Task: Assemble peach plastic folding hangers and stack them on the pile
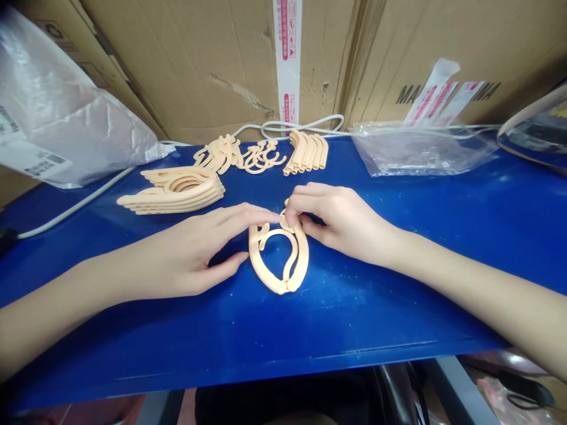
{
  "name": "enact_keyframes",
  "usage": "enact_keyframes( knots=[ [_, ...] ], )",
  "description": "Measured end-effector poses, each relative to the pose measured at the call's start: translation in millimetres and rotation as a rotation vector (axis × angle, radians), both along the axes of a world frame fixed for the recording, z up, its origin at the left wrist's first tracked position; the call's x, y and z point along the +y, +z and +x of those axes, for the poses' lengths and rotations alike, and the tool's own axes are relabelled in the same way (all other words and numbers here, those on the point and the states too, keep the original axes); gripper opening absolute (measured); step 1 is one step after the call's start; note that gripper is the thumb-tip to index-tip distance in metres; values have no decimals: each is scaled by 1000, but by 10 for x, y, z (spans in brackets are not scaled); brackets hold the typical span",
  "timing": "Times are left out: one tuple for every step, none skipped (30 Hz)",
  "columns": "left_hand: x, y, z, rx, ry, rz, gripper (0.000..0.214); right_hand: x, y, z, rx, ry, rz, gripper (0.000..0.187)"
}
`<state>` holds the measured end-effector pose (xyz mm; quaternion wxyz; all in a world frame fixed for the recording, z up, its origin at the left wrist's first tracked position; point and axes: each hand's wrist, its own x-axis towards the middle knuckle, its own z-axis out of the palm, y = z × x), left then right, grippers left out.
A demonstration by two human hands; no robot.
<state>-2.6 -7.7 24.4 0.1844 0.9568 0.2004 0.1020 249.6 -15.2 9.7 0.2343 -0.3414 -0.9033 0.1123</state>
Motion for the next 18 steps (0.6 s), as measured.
enact_keyframes(
  knots=[
    [-4, 1, -3, 4, -8, -2, 57, -13, 13, -8, 14, 0, -11, 15],
    [-7, -1, -5, 1, -16, -2, 58, -27, 26, -15, 27, -1, -28, 15],
    [-8, -6, -5, -5, -22, -5, 58, -39, 38, -21, 39, -3, -50, 14],
    [-8, -14, -3, -14, -22, -6, 58, -50, 49, -25, 47, -8, -78, 14],
    [-7, -25, 1, -26, -18, -8, 56, -58, 57, -29, 49, -13, -111, 13],
    [-5, -38, 7, -40, -8, -8, 54, -61, 61, -32, 49, -14, -144, 13],
    [-3, -53, 14, -58, 5, -8, 50, -61, 62, -35, 53, -9, -171, 13],
    [0, -69, 21, -78, 17, -7, 47, -58, 59, -36, 63, 0, -187, 12],
    [2, -85, 28, -97, 30, -6, 44, -51, 54, -37, 84, 12, -188, 11],
    [3, -100, 33, -113, 40, -6, 41, -42, 47, -37, 110, 16, -178, 10],
    [5, -112, 38, -126, 45, -9, 39, -32, 38, -36, 142, 9, -163, 9],
    [6, -123, 41, -136, 50, -16, 36, -22, 29, -34, 167, -11, -152, 6],
    [8, -131, 44, -144, 56, -26, 34, -12, 20, -30, 177, -39, -147, 3],
    [10, -136, 46, -154, 61, -34, 31, -3, 11, -24, 172, -69, -155, 1],
    [13, -140, 48, -166, 65, -41, 28, 5, 3, -16, 155, -98, -174, 6],
    [16, -142, 50, -178, 67, -47, 26, 12, -3, -8, 131, -126, -201, 11],
    [19, -144, 53, -188, 69, -49, 25, 17, -8, 1, 111, -154, -229, 15],
    [22, -144, 55, -195, 69, -48, 24, 20, -11, 9, 95, -179, -256, 20]
  ],
)
